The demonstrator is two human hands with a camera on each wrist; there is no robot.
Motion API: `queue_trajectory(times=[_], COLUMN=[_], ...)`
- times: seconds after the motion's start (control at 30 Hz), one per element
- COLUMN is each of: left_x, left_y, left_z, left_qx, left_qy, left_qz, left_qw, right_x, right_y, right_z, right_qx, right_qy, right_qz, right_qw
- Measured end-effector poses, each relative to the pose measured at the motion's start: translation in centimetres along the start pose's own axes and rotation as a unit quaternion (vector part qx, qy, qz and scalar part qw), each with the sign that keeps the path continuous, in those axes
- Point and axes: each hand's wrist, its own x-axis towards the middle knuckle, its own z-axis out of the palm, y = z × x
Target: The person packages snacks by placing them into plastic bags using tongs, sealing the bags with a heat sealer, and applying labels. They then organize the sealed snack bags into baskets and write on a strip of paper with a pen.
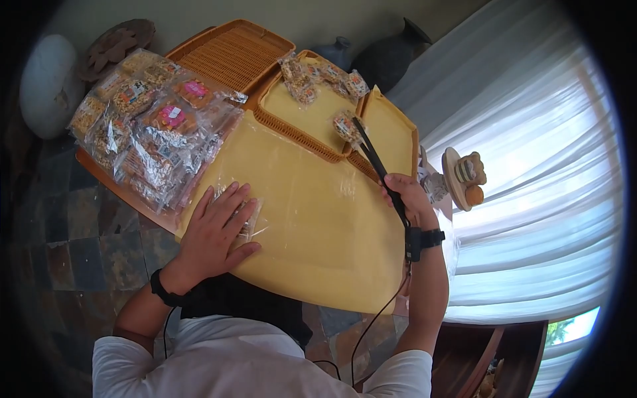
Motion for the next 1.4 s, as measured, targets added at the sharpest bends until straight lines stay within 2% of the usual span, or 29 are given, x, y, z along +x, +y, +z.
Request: queue_trajectory(times=[0.07, 0.13, 0.3, 0.47, 0.6, 0.67, 0.97, 1.07, 1.1, 1.13, 1.2, 1.23, 1.27, 1.33, 1.4], left_x=[0.0, 0.2, 0.4, 0.5, 0.5, 0.5, 0.3, 0.4, 0.4, 0.4, 0.4, 0.5, 0.5, 0.6, 0.7], left_y=[0.0, 0.0, 0.1, 0.4, 0.5, 0.5, 0.4, 0.5, 0.5, 0.6, 0.6, 0.6, 0.7, 0.8, 0.9], left_z=[0.0, -0.1, -0.1, 0.0, 0.0, 0.0, 0.0, -0.1, -0.1, -0.2, -0.2, -0.2, -0.2, -0.2, -0.2], left_qx=[0.008, 0.001, 0.011, 0.015, 0.027, 0.034, 0.024, 0.019, 0.013, 0.008, 0.014, 0.014, 0.019, 0.035, 0.051], left_qy=[0.002, -0.008, -0.016, -0.019, -0.016, -0.014, -0.019, -0.023, -0.021, -0.021, -0.025, -0.026, -0.031, -0.045, -0.056], left_qz=[0.000, 0.003, 0.009, 0.001, -0.003, -0.003, 0.004, 0.001, -0.003, -0.008, -0.010, -0.010, -0.009, -0.003, 0.005], left_qw=[1.000, 1.000, 1.000, 1.000, 0.999, 0.999, 1.000, 1.000, 1.000, 1.000, 1.000, 1.000, 0.999, 0.998, 0.997], right_x=[-4.4, -8.7, -18.1, -21.9, -20.9, -19.2, -6.9, -5.4, -5.6, -5.4, -5.1, -5.3, -4.9, -4.1, -3.5], right_y=[2.4, 5.4, 10.0, 12.4, 10.9, 10.0, 4.0, 2.8, 1.5, 1.4, 1.6, 1.4, 1.7, 1.9, 1.9], right_z=[-1.6, -3.2, -3.6, -1.5, 0.4, 0.9, 5.9, 8.8, 9.4, 9.1, 7.7, 7.4, 7.0, 6.6, 7.2], right_qx=[0.015, 0.021, 0.025, 0.055, 0.053, 0.039, -0.007, -0.008, -0.078, -0.074, -0.144, -0.144, -0.137, -0.217, -0.214], right_qy=[0.023, 0.076, 0.097, 0.051, 0.006, -0.045, -0.133, -0.144, -0.134, -0.139, -0.142, -0.108, -0.110, -0.069, -0.072], right_qz=[-0.018, 0.005, 0.072, 0.132, 0.128, 0.124, 0.044, -0.002, -0.001, -0.003, -0.020, -0.022, -0.024, -0.057, -0.065], right_qw=[0.999, 0.997, 0.992, 0.988, 0.990, 0.991, 0.990, 0.990, 0.988, 0.987, 0.979, 0.983, 0.984, 0.972, 0.972])
